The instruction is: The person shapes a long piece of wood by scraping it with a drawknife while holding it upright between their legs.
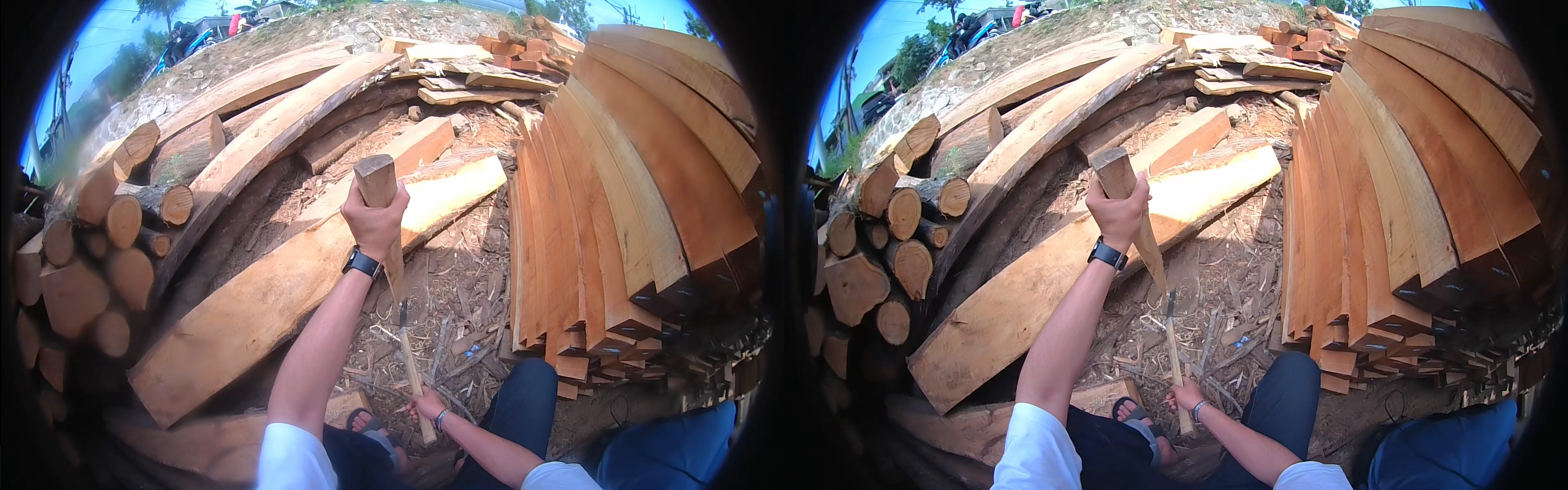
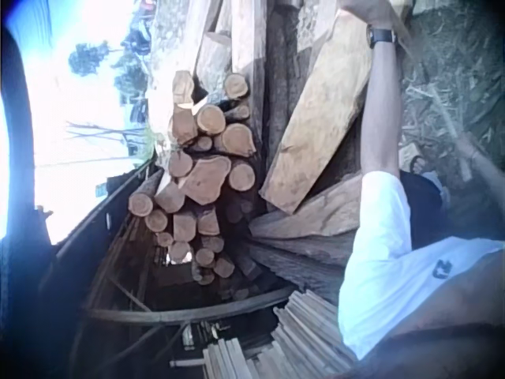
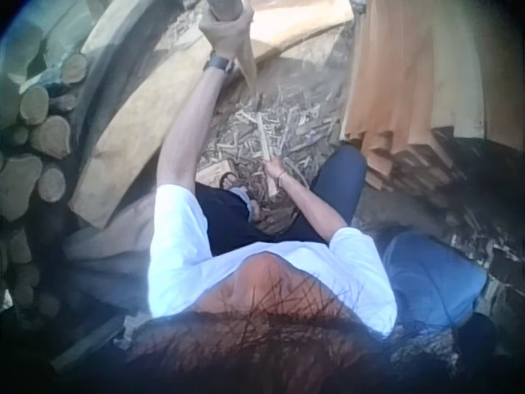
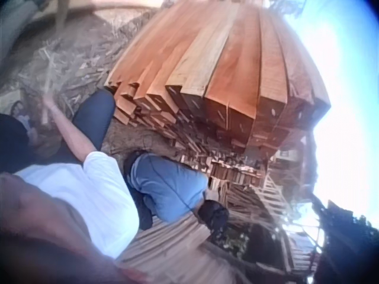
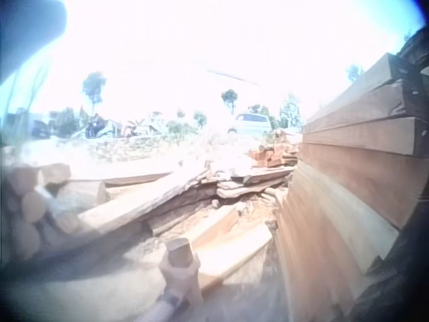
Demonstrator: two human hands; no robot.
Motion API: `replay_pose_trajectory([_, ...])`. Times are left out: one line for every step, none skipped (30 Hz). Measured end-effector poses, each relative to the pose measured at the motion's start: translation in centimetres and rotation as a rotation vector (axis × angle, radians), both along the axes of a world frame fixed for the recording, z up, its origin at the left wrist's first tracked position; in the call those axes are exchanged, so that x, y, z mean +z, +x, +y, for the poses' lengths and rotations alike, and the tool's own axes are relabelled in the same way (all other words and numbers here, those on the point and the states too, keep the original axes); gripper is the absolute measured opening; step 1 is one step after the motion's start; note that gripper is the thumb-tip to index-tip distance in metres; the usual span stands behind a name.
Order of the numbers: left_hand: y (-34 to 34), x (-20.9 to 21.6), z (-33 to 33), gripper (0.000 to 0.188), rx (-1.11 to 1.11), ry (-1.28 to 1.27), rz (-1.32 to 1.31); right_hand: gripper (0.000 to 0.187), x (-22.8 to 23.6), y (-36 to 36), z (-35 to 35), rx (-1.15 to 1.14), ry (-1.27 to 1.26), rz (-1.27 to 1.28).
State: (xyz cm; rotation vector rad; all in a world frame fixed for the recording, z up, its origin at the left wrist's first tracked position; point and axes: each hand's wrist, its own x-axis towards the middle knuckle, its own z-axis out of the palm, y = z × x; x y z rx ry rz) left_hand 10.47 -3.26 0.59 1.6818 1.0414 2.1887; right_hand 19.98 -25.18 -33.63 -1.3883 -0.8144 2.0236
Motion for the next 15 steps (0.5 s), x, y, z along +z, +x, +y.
replay_pose_trajectory([-0.3,-0.1,0.5,0.03,-0.008,-0.012,0.0,0.023,0.7,-0.2,-0.8,0.01,-0.007,-0.004])
replay_pose_trajectory([-0.5,-0.2,1.0,0.029,0.006,-0.027,-0.03,0.023,1.5,-0.4,-1.5,0.01,-0.012,-0.005])
replay_pose_trajectory([-0.5,0.2,1.5,0.028,0.014,-0.033,-0.062,0.022,2.4,-0.1,-1.5,-0.002,-0.005,0.021])
replay_pose_trajectory([-0.6,0.4,1.8,0.027,0.023,-0.039,-0.094,0.02,3.1,0.1,-1.2,-0.013,0.001,0.047])
replay_pose_trajectory([-1.2,0.6,2.0,0.027,0.02,-0.083,-0.147,0.016,3.6,0.6,-0.5,-0.011,0.018,0.0])
replay_pose_trajectory([-1.4,0.5,2.1,0.024,0.053,-0.048,-0.124,0.016,3.5,1.4,-0.1,-0.035,0.029,0.002])
replay_pose_trajectory([-2.1,0.6,2.4,0.022,0.088,-0.015,-0.1,0.015,3.2,2.1,0.5,-0.057,0.04,0.004])
replay_pose_trajectory([-2.8,0.7,2.7,0.02,0.126,0.017,-0.074,0.015,2.9,2.7,1.2,-0.076,0.051,0.006])
replay_pose_trajectory([-3.5,0.9,3.0,0.02,0.151,0.014,-0.079,0.016,3.2,2.8,1.9,-0.131,0.082,-0.032])
replay_pose_trajectory([-4.0,0.4,2.6,0.02,0.126,-0.003,-0.114,0.017,3.5,3.0,1.7,-0.179,0.092,-0.014])
replay_pose_trajectory([-4.6,-0.1,2.1,0.021,0.101,-0.019,-0.148,0.018,3.9,3.4,1.3,-0.226,0.102,0.005])
replay_pose_trajectory([-5.0,0.3,1.9,0.021,0.07,-0.018,-0.178,0.019,4.9,3.5,1.3,-0.278,0.129,0.031])
replay_pose_trajectory([-5.9,0.2,2.3,0.021,0.087,-0.015,-0.171,0.02,5.6,3.6,1.3,-0.269,0.102,-0.023])
replay_pose_trajectory([-6.6,0.4,2.6,0.021,0.107,-0.002,-0.175,0.021,5.0,3.9,1.6,-0.231,0.082,-0.048])
replay_pose_trajectory([-7.0,1.0,2.7,0.021,0.121,0.013,-0.18,0.021,3.8,4.2,1.9,-0.199,0.065,-0.076])
